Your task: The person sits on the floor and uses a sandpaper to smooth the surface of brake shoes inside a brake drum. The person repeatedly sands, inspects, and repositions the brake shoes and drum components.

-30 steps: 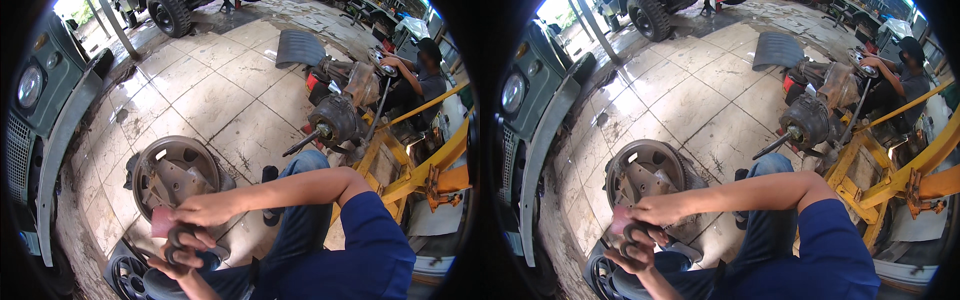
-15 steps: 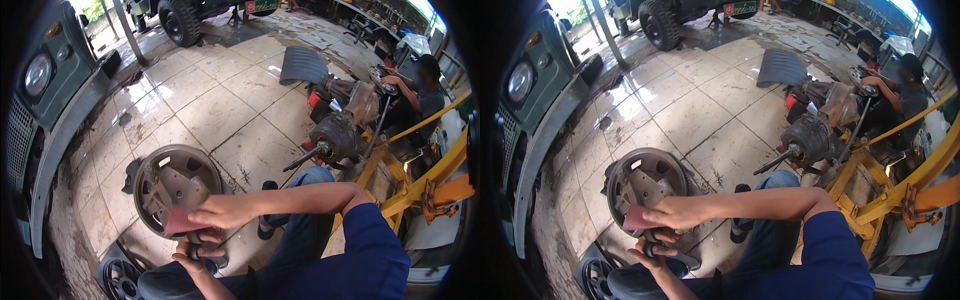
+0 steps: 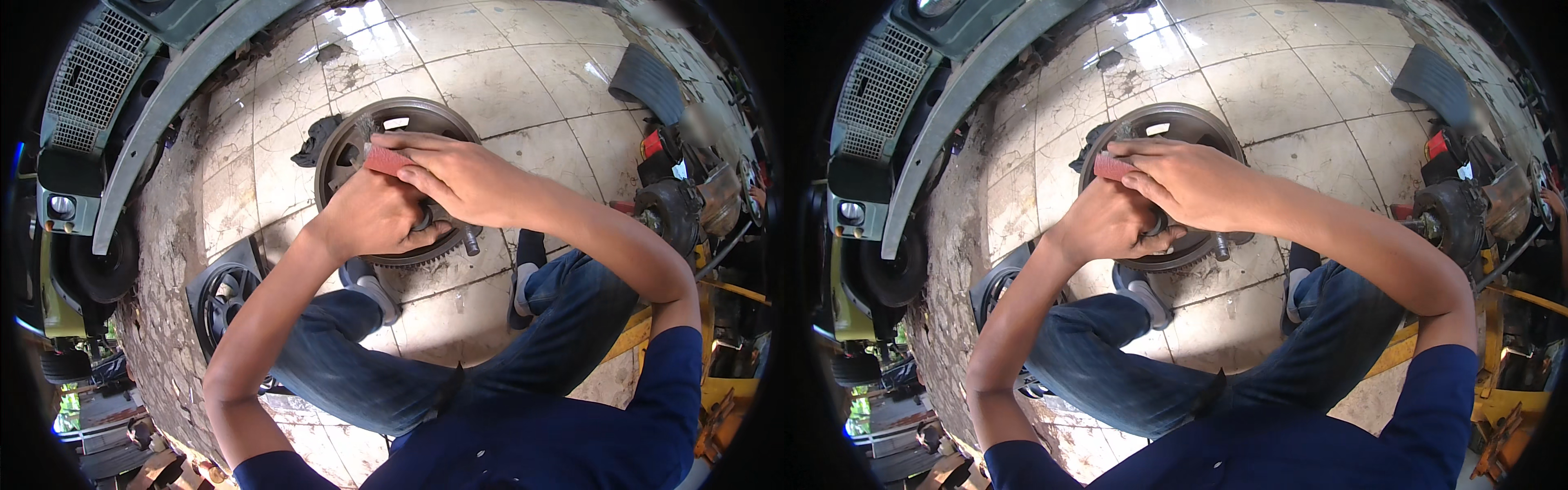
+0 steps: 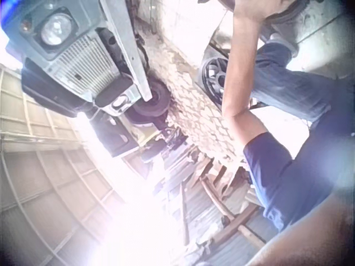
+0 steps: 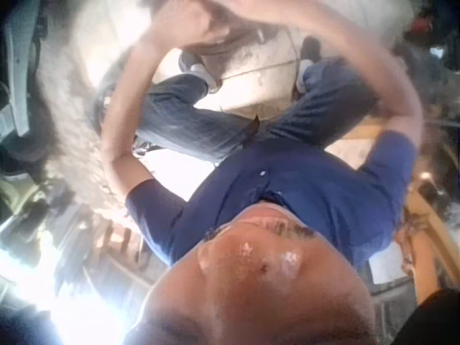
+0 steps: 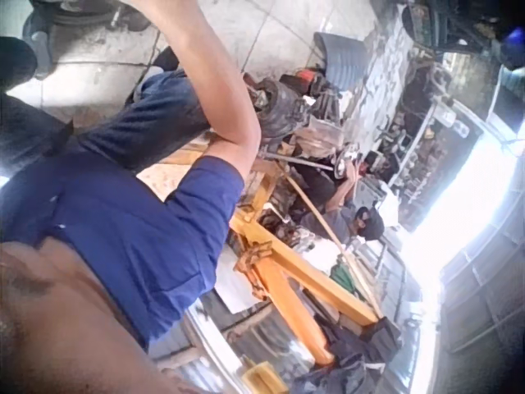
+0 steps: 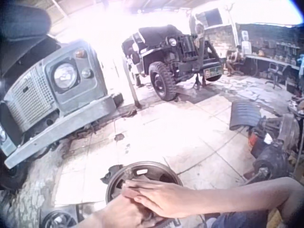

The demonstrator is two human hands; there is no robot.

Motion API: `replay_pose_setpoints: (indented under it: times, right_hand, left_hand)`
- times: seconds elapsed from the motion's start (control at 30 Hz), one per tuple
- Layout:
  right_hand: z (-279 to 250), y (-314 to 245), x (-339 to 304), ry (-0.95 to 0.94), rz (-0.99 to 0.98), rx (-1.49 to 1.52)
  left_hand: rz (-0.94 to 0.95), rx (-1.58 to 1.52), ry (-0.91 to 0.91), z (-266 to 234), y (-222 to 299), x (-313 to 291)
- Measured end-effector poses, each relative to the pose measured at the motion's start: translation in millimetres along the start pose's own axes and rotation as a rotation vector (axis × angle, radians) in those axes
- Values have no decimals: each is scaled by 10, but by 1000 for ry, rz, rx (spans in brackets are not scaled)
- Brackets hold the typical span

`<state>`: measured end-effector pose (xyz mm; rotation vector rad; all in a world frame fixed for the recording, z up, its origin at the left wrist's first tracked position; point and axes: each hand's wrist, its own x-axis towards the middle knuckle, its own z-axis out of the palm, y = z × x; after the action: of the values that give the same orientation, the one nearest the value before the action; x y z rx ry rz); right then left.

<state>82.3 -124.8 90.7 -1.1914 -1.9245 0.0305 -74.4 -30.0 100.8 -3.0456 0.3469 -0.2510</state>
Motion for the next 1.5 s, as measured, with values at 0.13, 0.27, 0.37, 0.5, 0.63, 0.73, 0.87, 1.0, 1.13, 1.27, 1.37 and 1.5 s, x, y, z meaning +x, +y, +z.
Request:
replay_pose_setpoints:
  times: [0.13,0.27,0.37,0.5,0.63,0.73,0.87,1.0,1.13,1.27,1.37,1.5]
  right_hand:
    - [-134,-22,16,-300,418,118]
    - [-106,28,-35,-157,339,45]
    - [-193,-49,183,-282,564,186]
    - [-263,-93,216,-142,548,133]
    - [-405,-7,217,62,650,137]
    - [-420,-72,198,162,585,27]
    - [-520,-133,229,109,649,-125]
    - [-348,-173,133,21,401,-158]
    - [-223,-203,106,33,438,-174]
    - [-86,-123,35,89,330,-203]
    - [-106,-100,13,53,338,-212]
    - [-315,-83,129,22,419,-187]
  left_hand:
    - [-18,-74,184,320,-88,-54]
    - [-18,-66,271,337,-88,57]
    - [19,-69,249,237,90,197]
    - [-274,99,204,328,-238,94]
    - [-272,73,401,236,-117,192]
    - [-278,77,403,240,-91,226]
    - [-321,121,359,221,-38,226]
    - [-385,128,268,195,23,263]
    - [-461,186,138,262,57,272]
    - [-486,211,-19,276,44,277]
    - [-459,238,17,299,32,283]
    - [-276,55,180,253,-22,260]
